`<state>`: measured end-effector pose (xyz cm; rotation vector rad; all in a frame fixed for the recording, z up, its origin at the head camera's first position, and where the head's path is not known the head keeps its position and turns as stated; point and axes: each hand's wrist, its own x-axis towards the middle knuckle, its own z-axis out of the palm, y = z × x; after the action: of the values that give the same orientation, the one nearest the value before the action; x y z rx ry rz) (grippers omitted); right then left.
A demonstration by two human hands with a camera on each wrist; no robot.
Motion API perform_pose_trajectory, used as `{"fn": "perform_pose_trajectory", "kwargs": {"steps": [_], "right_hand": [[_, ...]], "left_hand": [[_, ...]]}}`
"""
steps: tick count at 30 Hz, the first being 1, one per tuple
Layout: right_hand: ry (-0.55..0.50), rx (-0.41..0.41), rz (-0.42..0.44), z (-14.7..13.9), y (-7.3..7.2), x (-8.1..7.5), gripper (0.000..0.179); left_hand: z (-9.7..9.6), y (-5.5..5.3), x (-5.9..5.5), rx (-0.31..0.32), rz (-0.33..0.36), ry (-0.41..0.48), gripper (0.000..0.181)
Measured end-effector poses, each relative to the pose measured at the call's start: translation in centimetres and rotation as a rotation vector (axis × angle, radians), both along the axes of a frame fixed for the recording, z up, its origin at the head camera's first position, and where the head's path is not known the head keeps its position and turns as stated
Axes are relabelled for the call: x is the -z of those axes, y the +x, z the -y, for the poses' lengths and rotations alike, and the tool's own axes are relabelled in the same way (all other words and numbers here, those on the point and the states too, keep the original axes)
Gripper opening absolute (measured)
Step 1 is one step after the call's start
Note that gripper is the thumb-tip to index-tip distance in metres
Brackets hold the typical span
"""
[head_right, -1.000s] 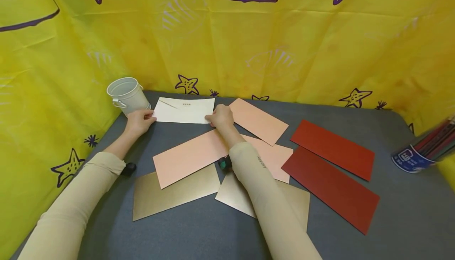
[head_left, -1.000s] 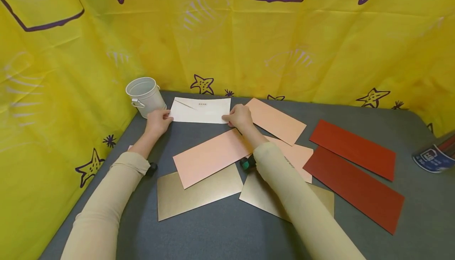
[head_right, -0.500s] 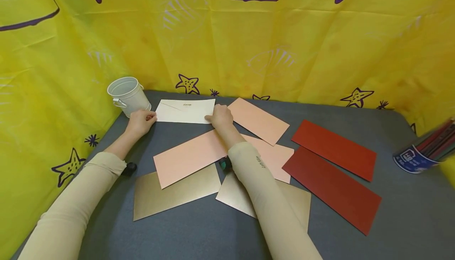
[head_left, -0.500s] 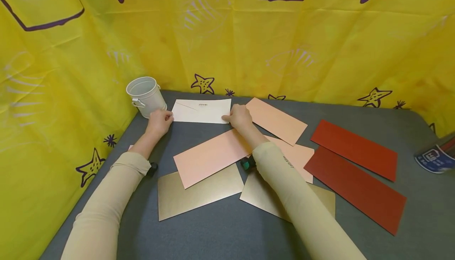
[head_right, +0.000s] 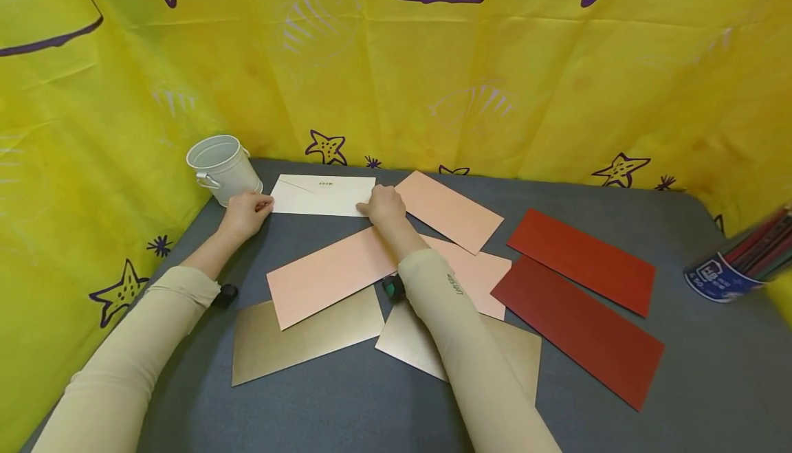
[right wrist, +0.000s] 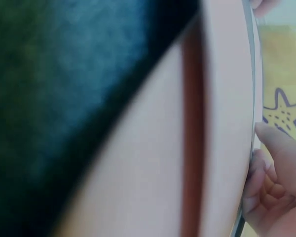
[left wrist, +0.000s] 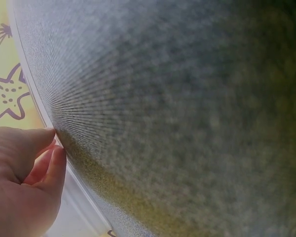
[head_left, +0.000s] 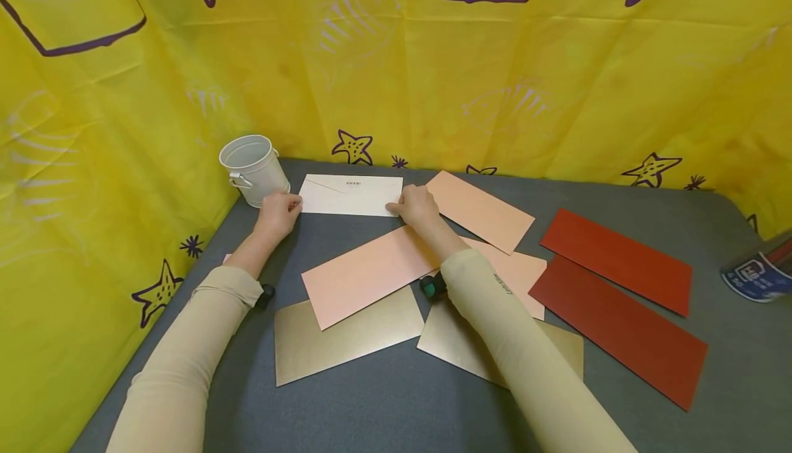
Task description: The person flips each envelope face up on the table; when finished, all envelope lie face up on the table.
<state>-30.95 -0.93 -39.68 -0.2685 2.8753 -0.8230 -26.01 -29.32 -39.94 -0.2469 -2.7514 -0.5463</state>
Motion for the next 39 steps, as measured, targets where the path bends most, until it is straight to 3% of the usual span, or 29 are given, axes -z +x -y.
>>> {"fn": "perform_pose_trajectory", "kwargs": {"steps": [14,18,24,31,39], "right_hand": [[-0.039,-0.048,0.044,-0.2,-0.2,0.2,0.046],[-0.076,-0.031,0.043,-0.3,0.0,0.3,0.038],[-0.119,-0.015,0.057,-0.5,0.3,0.3,0.046],[-0.111,-0.008,0.088,-0.7,0.1,0.4,0.045],[-0.14,-0.115,0.122,-2.2,0.5,-0.9,0.043]], "left_hand": [[0.1,-0.1,0.3,0.056,-0.007,-0.039,0.039],[0.1,-0.1,0.3,0.078,-0.022,-0.04,0.04],[0.0,-0.1,0.3,0.098,-0.048,-0.037,0.041],[-0.3,0.0,0.1,0.097,-0.024,-0.023,0.04],[-0.2,0.2,-0.3,0.086,0.016,-0.016,0.038]]}}
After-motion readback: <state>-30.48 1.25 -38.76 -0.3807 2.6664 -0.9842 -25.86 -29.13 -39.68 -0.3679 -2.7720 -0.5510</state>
